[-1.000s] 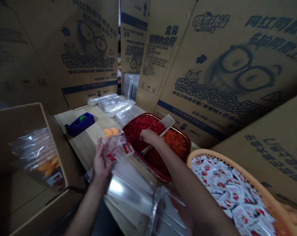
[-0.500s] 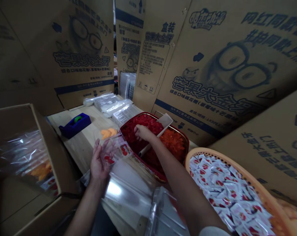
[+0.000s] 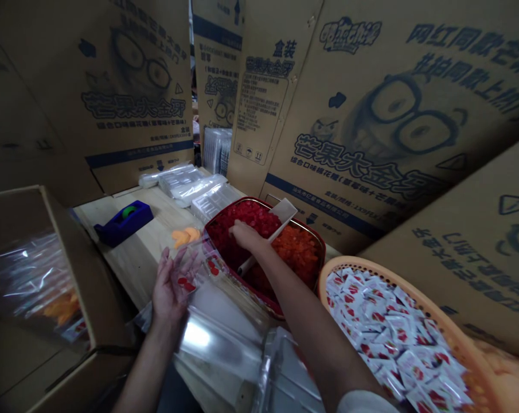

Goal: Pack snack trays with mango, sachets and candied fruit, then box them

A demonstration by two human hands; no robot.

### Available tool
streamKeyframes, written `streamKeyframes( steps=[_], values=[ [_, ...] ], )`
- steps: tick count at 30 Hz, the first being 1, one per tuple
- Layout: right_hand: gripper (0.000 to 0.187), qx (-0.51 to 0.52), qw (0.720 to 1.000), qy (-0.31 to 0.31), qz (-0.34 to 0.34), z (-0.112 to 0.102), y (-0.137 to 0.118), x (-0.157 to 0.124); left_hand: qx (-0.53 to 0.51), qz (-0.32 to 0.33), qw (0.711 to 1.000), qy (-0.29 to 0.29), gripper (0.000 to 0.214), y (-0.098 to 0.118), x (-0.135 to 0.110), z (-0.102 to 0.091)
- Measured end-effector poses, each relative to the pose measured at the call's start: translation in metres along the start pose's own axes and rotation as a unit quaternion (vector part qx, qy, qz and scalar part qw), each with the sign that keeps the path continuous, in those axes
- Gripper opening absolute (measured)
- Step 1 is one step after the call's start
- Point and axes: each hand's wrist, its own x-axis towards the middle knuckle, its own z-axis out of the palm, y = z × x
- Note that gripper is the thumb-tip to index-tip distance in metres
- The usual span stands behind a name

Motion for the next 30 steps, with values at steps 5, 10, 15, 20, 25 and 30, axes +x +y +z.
streamKeyframes(
  steps=[5, 10, 15, 20, 25, 30],
  values=[
    [0.032, -0.060, 0.997, -0.051, 0.012, 0.004, -0.008, -0.001, 0.000, 0.005, 1.000, 0.002, 0.052, -0.002, 0.000, -0.001],
    [0.039, -0.092, 0.991, -0.094, 0.038, 0.011, -0.011, 0.003, 0.004, 0.001, 1.000, 0.005, 0.053, -0.005, -0.001, 0.001],
    [0.030, -0.072, 0.988, -0.134, 0.037, 0.013, -0.010, 0.007, 0.011, 0.003, 1.000, -0.001, 0.050, -0.003, -0.003, 0.003],
    [0.025, -0.022, 0.992, -0.121, 0.026, 0.012, 0.003, 0.009, 0.011, -0.004, 1.000, 0.008, 0.049, 0.000, -0.002, 0.000],
    [0.027, 0.029, 0.995, -0.093, 0.029, 0.013, 0.032, 0.008, 0.003, -0.005, 1.000, 0.010, 0.049, -0.001, -0.001, -0.001],
    [0.036, 0.045, 0.997, -0.054, 0.022, 0.022, 0.049, 0.010, -0.001, -0.005, 1.000, 0.009, 0.051, -0.003, -0.001, 0.000]
  ],
)
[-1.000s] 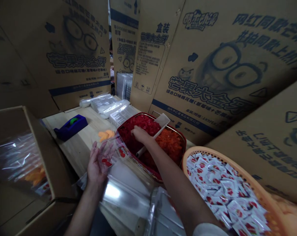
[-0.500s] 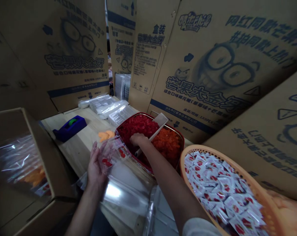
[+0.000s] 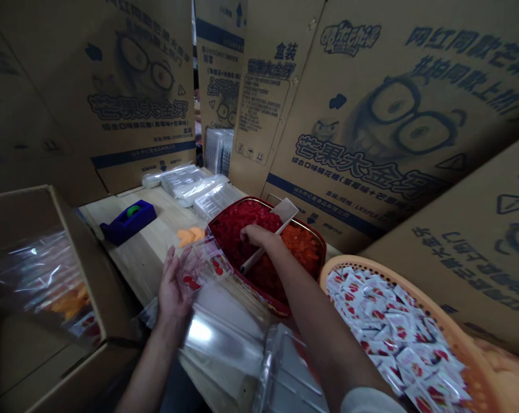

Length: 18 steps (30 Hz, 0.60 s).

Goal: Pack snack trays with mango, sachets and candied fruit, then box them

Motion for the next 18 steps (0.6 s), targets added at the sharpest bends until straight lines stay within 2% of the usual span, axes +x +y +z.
streamKeyframes(
  steps=[6, 15, 18],
  values=[
    [0.043, -0.008, 1.000, -0.001, -0.001, 0.003, 0.001, 0.002, -0.002, -0.003, 1.000, 0.004, 0.049, 0.003, -0.002, 0.003],
    [0.019, -0.036, 0.998, 0.029, 0.037, 0.000, -0.020, 0.002, 0.000, 0.009, 1.000, -0.012, 0.049, 0.000, -0.001, 0.000],
    [0.016, -0.043, 0.997, 0.040, 0.046, 0.001, -0.025, 0.000, 0.012, 0.008, 1.000, -0.014, 0.050, 0.000, -0.001, -0.001]
  ],
)
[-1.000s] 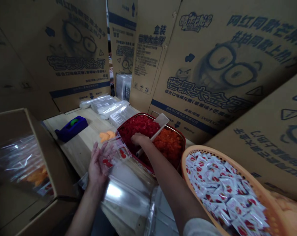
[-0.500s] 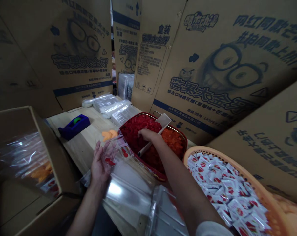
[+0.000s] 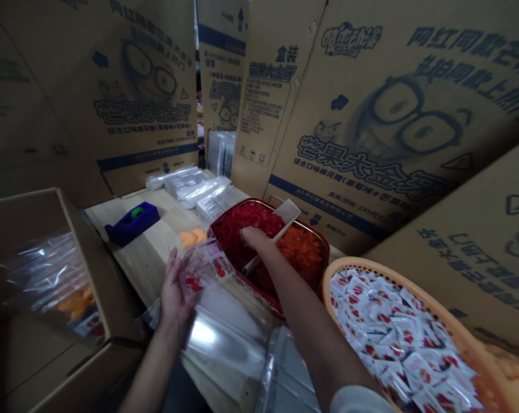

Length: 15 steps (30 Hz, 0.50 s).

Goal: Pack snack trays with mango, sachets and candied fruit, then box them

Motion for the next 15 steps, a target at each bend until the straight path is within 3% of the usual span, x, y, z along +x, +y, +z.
streamKeyframes(
  steps=[7, 15],
  values=[
    [0.029, -0.003, 1.000, 0.029, 0.007, -0.005, -0.009, -0.008, 0.003, -0.013, 1.000, 0.018, 0.050, 0.004, -0.004, 0.004],
    [0.026, 0.050, 0.998, 0.015, 0.022, -0.003, 0.001, 0.000, 0.000, -0.012, 1.000, 0.016, 0.052, 0.004, -0.004, 0.005]
  ],
)
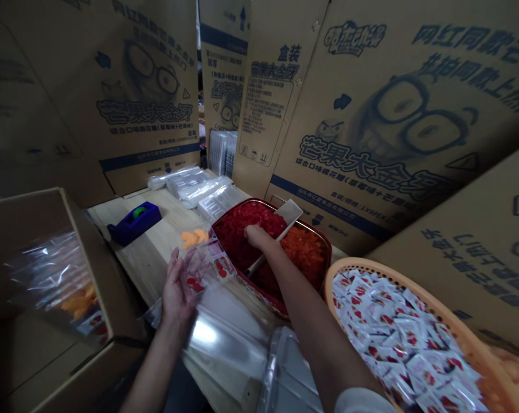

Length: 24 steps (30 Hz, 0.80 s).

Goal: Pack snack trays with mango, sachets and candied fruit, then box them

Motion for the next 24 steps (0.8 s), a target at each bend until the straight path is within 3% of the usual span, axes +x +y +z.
streamKeyframes(
  steps=[4, 8, 17, 21, 24],
  values=[
    [0.032, 0.032, 0.999, -0.027, -0.001, -0.001, 0.005, 0.002, 0.002, 0.003, 1.000, 0.000, 0.051, 0.000, 0.001, -0.001],
    [0.023, 0.023, 0.999, -0.031, -0.013, 0.000, 0.003, 0.004, 0.002, 0.007, 1.000, -0.003, 0.052, -0.001, 0.002, -0.002],
    [0.015, 0.027, 0.999, 0.041, -0.018, -0.003, -0.009, -0.004, -0.017, 0.010, 1.000, -0.008, 0.049, 0.004, -0.003, 0.002],
    [0.017, 0.072, 0.992, 0.107, 0.001, -0.022, -0.019, -0.035, -0.029, 0.020, 0.999, -0.005, 0.047, 0.013, -0.011, 0.008],
    [0.019, 0.198, 0.971, 0.130, -0.015, -0.033, -0.042, -0.083, -0.033, 0.025, 0.999, -0.017, 0.047, 0.021, -0.022, 0.015]
  ],
)
